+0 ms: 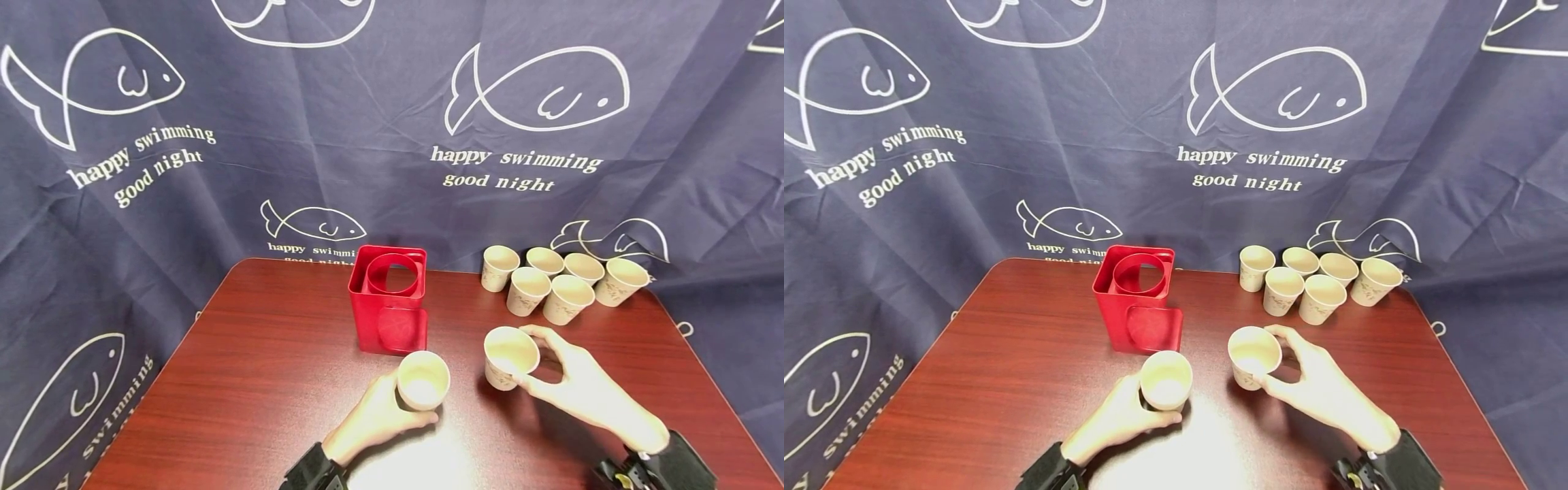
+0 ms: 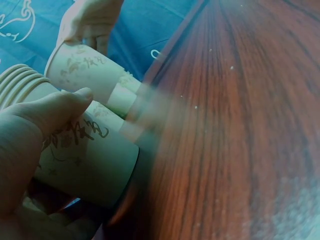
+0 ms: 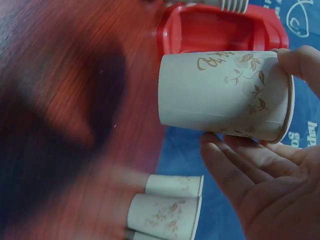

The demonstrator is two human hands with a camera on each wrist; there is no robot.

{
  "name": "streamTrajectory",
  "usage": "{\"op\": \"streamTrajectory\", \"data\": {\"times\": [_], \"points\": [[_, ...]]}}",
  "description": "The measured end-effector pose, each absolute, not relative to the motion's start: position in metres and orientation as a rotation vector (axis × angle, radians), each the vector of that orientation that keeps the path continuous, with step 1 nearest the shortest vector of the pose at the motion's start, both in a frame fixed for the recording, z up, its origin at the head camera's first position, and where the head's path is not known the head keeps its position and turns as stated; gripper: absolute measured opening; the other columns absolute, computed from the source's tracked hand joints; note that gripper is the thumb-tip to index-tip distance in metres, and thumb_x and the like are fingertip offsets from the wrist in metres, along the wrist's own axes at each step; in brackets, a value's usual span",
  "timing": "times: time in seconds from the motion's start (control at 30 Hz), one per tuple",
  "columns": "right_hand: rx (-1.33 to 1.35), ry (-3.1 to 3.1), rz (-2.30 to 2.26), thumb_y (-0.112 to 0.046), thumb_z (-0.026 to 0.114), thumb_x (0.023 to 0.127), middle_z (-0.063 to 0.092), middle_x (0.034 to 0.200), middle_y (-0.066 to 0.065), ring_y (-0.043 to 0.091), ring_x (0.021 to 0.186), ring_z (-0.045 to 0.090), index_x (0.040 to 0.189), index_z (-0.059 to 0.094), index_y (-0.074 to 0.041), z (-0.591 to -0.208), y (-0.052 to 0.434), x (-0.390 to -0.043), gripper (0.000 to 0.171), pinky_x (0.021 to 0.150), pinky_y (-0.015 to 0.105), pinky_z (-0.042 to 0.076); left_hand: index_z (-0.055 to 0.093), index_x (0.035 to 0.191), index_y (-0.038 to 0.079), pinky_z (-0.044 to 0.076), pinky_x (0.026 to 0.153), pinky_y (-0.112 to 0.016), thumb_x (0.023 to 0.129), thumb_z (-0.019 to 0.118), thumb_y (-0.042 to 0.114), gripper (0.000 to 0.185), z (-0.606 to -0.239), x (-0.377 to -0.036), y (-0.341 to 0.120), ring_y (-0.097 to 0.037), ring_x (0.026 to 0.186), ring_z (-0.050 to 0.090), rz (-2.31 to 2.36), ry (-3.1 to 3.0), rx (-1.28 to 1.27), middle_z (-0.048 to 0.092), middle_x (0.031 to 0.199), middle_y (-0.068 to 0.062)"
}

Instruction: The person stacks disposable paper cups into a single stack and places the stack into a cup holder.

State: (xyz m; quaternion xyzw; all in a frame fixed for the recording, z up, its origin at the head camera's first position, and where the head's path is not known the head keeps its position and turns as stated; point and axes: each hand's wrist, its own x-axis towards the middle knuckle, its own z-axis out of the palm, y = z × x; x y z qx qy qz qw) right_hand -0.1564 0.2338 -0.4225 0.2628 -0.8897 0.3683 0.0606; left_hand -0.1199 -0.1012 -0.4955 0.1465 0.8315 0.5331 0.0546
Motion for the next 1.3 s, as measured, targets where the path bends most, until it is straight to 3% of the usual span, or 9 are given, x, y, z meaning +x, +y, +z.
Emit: {"op": "streamTrajectory", "data": {"times": [0.23, 0.73, 1.0, 1.3], "points": [[0.886, -2.705, 1.081, -0.026, 0.090, 0.081, 0.066, 0.127, -0.016, 0.002, 0.108, 0.068, 0.141, 0.055, -0.028, -0.411, 0.225, -0.153, 0.070, 0.094, 0.009, 0.047, 0.061, 0.131, 0.032, 0.054, 0.093, -0.031, 0.072, 0.094, 0.040, 0.068, -0.495, -0.120, -0.101, -0.004, 0.098, 0.066, 1.608, 2.543, 0.448, 0.071, 0.109, 0.016], [1.041, -2.646, 1.131, -0.023, 0.090, 0.081, 0.065, 0.131, -0.010, 0.004, 0.114, 0.066, 0.143, 0.054, -0.026, -0.379, 0.203, -0.147, 0.072, 0.100, 0.009, 0.043, 0.062, 0.130, 0.033, 0.054, 0.094, -0.029, 0.072, 0.094, 0.038, 0.066, -0.497, -0.120, -0.102, -0.004, 0.099, 0.067, 1.656, 2.497, 0.475, 0.071, 0.109, 0.016], [1.079, -2.656, 1.096, -0.028, 0.090, 0.080, 0.064, 0.133, -0.017, 0.004, 0.117, 0.066, 0.144, 0.051, -0.032, -0.364, 0.192, -0.149, 0.075, 0.102, 0.012, 0.044, 0.061, 0.133, 0.030, 0.055, 0.095, -0.031, 0.073, 0.094, 0.035, 0.069, -0.496, -0.121, -0.101, -0.004, 0.100, 0.066, 1.632, 2.540, 0.500, 0.071, 0.112, 0.014], [1.161, -2.670, 1.212, -0.030, 0.088, 0.082, 0.063, 0.134, -0.016, 0.005, 0.118, 0.065, 0.146, 0.049, -0.032, -0.353, 0.173, -0.151, 0.074, 0.104, 0.016, 0.046, 0.057, 0.137, 0.037, 0.054, 0.096, -0.031, 0.073, 0.094, 0.031, 0.074, -0.496, -0.121, -0.101, -0.004, 0.103, 0.066, 1.639, 2.519, 0.531, 0.070, 0.116, 0.017]]}}
